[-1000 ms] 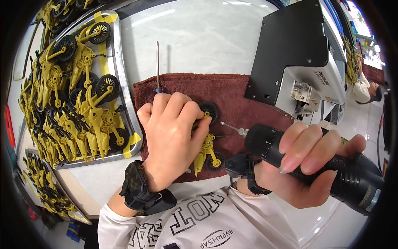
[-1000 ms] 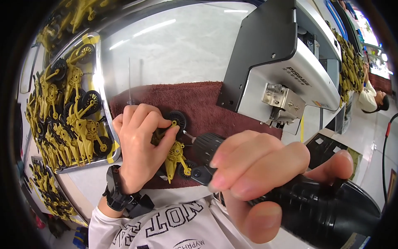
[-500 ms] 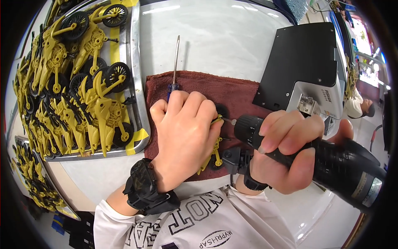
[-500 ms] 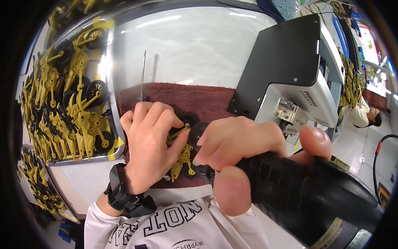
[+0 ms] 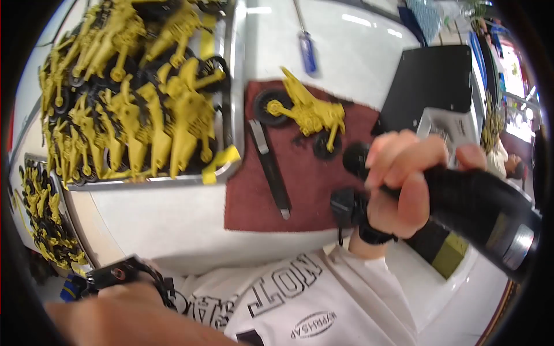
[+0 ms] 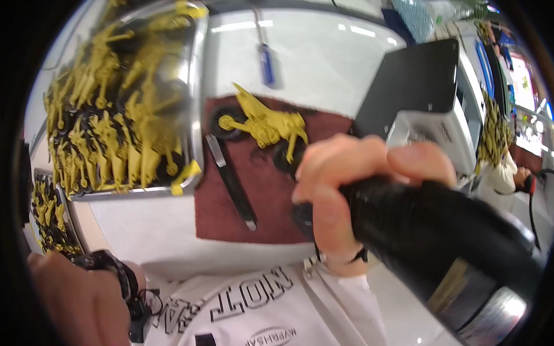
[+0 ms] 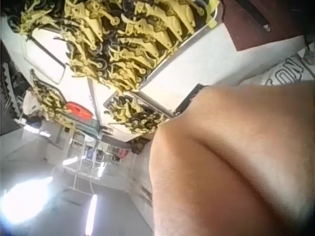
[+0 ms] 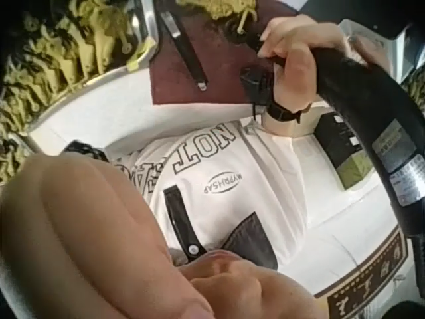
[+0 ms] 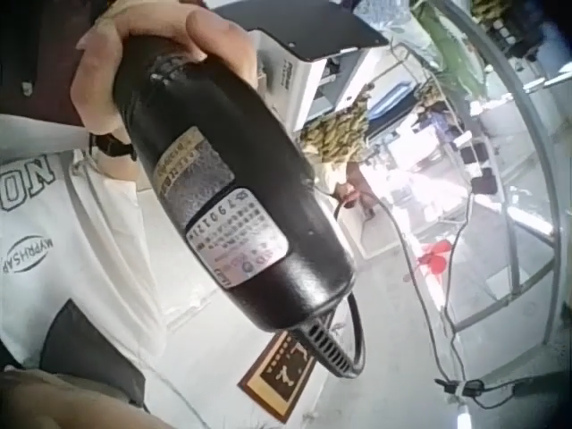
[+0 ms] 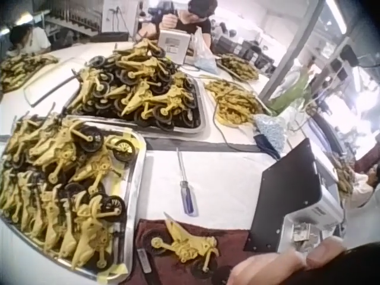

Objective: The person is assembling small yellow toy motorcycles by attaching wheels and using an electric screwdriver.

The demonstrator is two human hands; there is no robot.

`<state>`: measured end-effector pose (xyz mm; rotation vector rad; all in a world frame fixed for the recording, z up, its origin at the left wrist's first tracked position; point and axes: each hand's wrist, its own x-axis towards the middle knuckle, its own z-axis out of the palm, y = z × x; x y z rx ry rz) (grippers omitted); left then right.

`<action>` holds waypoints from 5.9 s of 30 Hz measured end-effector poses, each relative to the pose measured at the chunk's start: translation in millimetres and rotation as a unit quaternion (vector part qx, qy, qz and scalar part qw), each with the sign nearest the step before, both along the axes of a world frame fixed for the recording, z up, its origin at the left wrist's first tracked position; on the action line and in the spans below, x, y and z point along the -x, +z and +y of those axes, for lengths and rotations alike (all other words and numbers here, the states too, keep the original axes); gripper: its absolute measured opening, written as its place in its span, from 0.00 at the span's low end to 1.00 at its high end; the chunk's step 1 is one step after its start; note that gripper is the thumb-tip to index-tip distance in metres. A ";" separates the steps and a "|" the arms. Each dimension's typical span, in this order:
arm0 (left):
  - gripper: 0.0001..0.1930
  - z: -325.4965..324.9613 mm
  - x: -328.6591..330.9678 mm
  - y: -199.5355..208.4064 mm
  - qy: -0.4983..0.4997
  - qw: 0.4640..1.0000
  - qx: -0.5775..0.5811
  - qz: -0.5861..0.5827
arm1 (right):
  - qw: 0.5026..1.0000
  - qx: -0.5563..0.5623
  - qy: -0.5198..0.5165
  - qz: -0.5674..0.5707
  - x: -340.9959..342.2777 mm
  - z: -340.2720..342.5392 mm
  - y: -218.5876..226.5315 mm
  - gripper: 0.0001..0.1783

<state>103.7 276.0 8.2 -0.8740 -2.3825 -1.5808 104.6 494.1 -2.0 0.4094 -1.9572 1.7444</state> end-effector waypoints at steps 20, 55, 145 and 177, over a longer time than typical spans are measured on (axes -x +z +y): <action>0.16 -24.8 -2.5 29.1 -0.103 0.992 -0.051 -0.044 | 0.990 0.108 0.014 0.094 -11.6 -11.6 28.5 0.41; 0.55 58.9 21.3 -8.4 -0.216 0.906 0.148 -0.333 | 0.932 0.033 -0.356 0.059 -16.2 88.3 65.6 0.31; 0.32 33.1 34.8 -62.3 -0.220 0.968 0.085 0.083 | 0.959 0.085 -0.194 0.189 -66.4 -32.6 58.3 0.22; 0.24 -395.4 -202.2 -135.1 0.734 0.672 -0.052 -0.080 | 0.912 0.240 -0.330 0.037 -90.4 12.2 22.8 0.11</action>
